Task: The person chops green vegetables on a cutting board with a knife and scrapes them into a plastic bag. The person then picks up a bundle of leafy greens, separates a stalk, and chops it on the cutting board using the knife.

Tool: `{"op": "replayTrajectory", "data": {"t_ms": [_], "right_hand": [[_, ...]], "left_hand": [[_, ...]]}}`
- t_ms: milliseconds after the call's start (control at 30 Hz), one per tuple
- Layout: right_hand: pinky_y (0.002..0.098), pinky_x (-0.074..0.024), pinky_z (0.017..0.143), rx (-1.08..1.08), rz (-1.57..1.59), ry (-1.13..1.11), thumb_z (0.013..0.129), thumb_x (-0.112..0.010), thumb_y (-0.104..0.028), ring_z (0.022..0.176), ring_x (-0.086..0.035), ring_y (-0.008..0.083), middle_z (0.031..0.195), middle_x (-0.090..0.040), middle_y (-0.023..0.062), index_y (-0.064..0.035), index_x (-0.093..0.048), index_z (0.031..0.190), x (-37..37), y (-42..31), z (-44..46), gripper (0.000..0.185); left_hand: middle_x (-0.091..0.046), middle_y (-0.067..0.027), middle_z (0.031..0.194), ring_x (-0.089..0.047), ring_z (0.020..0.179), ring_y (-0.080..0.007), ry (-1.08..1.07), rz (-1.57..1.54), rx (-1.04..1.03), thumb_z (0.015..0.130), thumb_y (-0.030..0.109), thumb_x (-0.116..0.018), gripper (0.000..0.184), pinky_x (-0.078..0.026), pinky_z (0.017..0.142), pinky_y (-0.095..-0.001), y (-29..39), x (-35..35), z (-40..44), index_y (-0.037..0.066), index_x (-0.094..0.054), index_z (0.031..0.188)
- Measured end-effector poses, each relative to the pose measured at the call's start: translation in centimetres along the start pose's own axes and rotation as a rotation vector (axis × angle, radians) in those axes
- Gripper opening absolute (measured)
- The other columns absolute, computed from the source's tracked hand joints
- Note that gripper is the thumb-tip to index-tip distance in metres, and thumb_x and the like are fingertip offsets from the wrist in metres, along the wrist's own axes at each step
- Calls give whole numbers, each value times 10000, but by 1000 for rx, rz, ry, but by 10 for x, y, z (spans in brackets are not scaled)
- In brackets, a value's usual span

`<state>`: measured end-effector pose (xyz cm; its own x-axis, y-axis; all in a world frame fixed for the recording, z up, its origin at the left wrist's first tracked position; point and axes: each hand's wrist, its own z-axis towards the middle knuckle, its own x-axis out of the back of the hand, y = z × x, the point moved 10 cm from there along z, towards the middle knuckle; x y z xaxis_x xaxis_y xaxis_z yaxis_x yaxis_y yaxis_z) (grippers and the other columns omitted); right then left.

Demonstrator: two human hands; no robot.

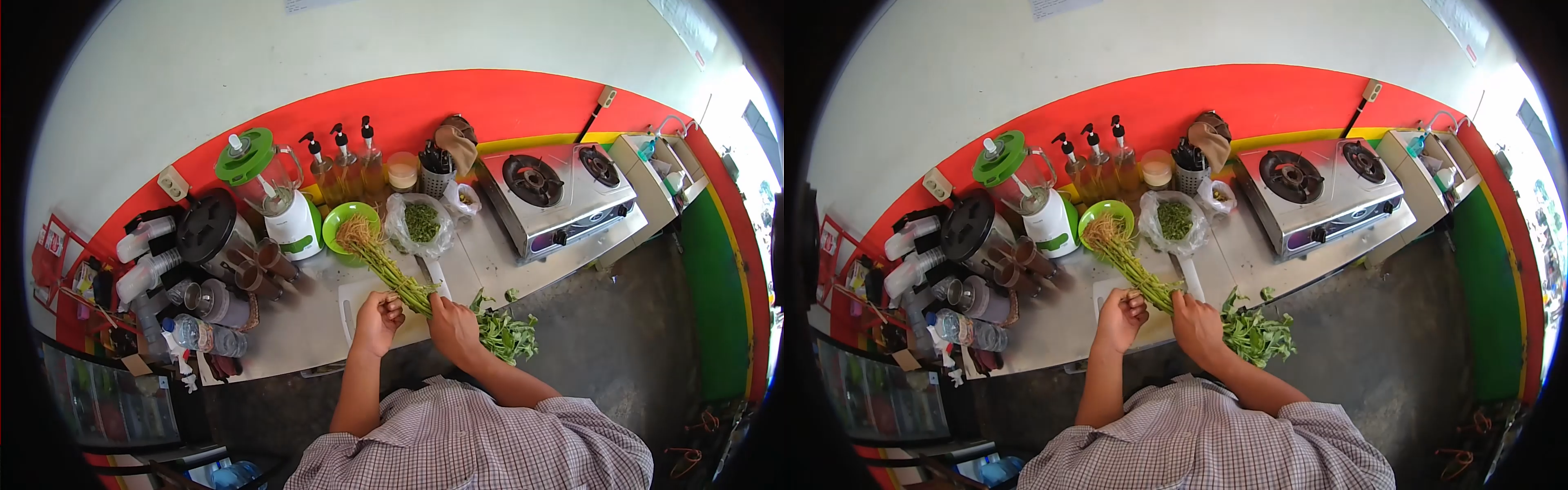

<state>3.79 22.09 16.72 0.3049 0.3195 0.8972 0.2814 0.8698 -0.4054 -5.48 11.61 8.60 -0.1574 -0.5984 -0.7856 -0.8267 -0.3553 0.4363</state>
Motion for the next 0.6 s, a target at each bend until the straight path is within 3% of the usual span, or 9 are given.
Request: {"op": "replayTrajectory", "data": {"t_ms": [67,133,167,233,267,333,433,567,600], "right_hand": [[488,-542,690,18,7,0,797,-717,-109,793,-688,386,862,-669,162,-33,-525,1004,-3,-1,-1,292],[488,-542,686,28,8,7,798,-708,-104,788,-686,386,856,-667,157,-35,-533,1011,-4,-1,-1,284],[488,-542,686,29,8,4,798,-708,-104,788,-686,386,856,-667,157,-35,-533,1011,-3,-1,-1,284],[486,-543,683,28,10,-6,802,-709,-112,788,-685,382,851,-667,150,-39,-538,1021,-1,-1,1,288],[486,-543,683,29,13,-8,802,-709,-112,788,-685,382,851,-667,150,-39,-538,1021,-1,0,1,288],[484,-543,680,31,23,1,803,-716,-122,787,-685,379,850,-668,145,-42,-540,1029,-1,2,3,297],[481,-544,683,28,19,3,804,-721,-130,793,-685,377,857,-670,143,-45,-542,1037,-1,3,3,306],[479,-546,697,14,33,2,804,-722,-130,798,-685,376,856,-668,140,-46,-544,1043,2,4,-1,310],[479,-546,703,35,37,15,804,-724,-131,800,-685,376,857,-668,139,-47,-546,1044,4,2,-2,311]], "left_hand": [[-583,-8,774,-439,651,-101,-47,-50,2,952,193,-526,185,-394,638,-266,-2,5,2,45,-620,895],[-612,-11,835,-486,702,-112,96,307,-323,924,119,-583,128,-427,672,-272,30,10,-8,27,-655,978],[-612,-11,835,-486,702,-112,98,306,-323,924,119,-583,128,-427,672,-272,29,7,-10,27,-655,978],[-644,-27,898,-549,760,-167,233,945,-759,871,31,-687,149,-468,719,-300,65,-28,-41,24,-687,1020],[-644,-27,898,-549,760,-167,236,947,-759,871,31,-687,149,-468,719,-300,67,-36,-47,24,-687,1020],[-665,-42,955,-605,832,-213,174,1321,-1119,809,-10,-777,207,-492,763,-332,76,-83,-74,25,-700,998],[-686,-64,935,-638,863,-253,249,1572,-1290,806,34,-803,219,-497,775,-348,72,-85,-79,25,-711,1005],[-663,-43,852,-642,805,-216,294,1416,-1235,858,41,-778,164,-513,769,-328,77,-70,-73,-13,-705,994],[-686,-40,853,-640,802,-190,334,1161,-1011,899,72,-750,121,-504,753,-317,79,-45,-57,-10,-699,973]]}}
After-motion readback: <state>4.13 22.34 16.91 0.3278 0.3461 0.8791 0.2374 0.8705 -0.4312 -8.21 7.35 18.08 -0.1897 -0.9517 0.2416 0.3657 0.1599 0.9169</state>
